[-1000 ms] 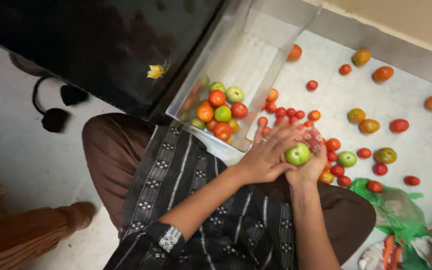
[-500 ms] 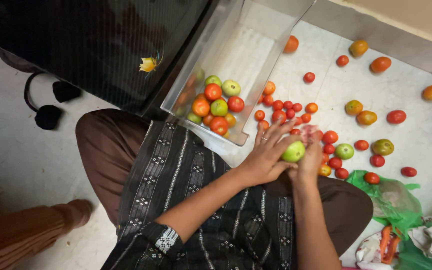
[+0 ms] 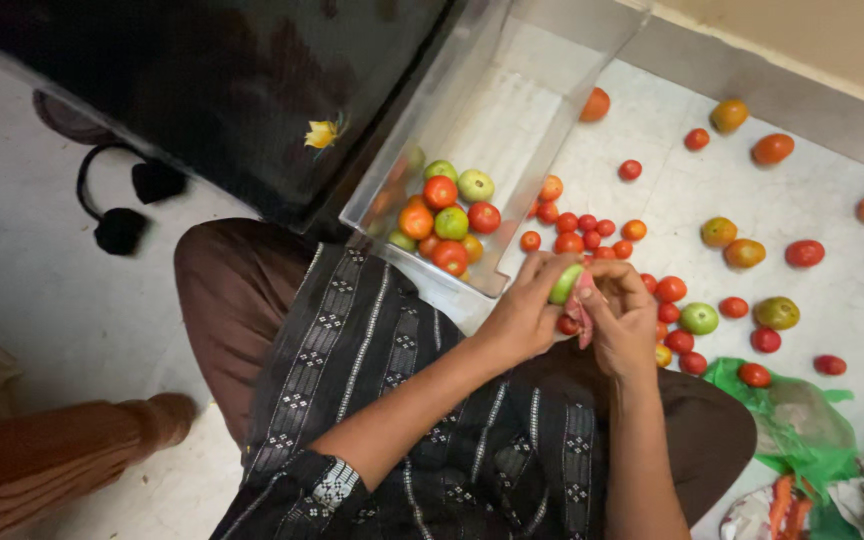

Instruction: The person sits on the floor and sorts tomatoes by picking them up one by one, wiping each with a cloth, and placing them into a clear plastic drawer. The tomatoes vary in size and color, and the drawer gradually fills as the task proceeds.

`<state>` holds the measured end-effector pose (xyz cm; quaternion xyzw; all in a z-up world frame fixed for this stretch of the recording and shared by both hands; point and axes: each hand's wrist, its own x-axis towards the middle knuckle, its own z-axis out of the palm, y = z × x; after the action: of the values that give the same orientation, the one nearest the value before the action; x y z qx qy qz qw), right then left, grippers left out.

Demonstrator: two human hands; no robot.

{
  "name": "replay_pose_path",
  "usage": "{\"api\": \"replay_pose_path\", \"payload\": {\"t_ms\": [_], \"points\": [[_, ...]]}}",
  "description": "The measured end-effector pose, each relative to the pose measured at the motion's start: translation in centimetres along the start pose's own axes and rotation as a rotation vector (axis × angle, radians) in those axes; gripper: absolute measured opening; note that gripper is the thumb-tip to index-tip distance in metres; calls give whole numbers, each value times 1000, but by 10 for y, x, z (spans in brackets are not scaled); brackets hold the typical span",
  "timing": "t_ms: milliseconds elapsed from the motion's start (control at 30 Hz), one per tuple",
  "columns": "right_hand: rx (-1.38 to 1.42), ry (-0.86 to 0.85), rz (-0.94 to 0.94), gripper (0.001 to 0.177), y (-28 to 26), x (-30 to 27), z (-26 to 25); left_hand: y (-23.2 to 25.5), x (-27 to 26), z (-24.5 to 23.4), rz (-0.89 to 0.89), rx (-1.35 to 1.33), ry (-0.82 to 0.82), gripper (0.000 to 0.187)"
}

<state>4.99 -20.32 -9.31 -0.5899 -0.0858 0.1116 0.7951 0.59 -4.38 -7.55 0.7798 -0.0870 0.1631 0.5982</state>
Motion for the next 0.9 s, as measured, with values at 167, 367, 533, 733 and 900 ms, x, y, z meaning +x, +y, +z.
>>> {"api": "replay_pose_path", "payload": {"t_ms": [167, 367, 533, 733, 900], "points": [[14, -22, -42, 13, -5, 2, -8, 13, -4, 0, -9, 7, 11, 62], [-209, 41, -100, 13, -4, 1, -20, 31, 11, -14, -79, 150, -151, 70], [-162, 300, -120, 10, -1, 12, -45, 28, 49, -30, 110, 124, -10, 69], [177, 412, -162, 8, 6, 25, -98, -41, 113, -108, -66, 708, -402, 57], [-40, 464, -109, 10, 24, 27, -103, -105, 114, -91, -156, 728, -686, 67]]}}
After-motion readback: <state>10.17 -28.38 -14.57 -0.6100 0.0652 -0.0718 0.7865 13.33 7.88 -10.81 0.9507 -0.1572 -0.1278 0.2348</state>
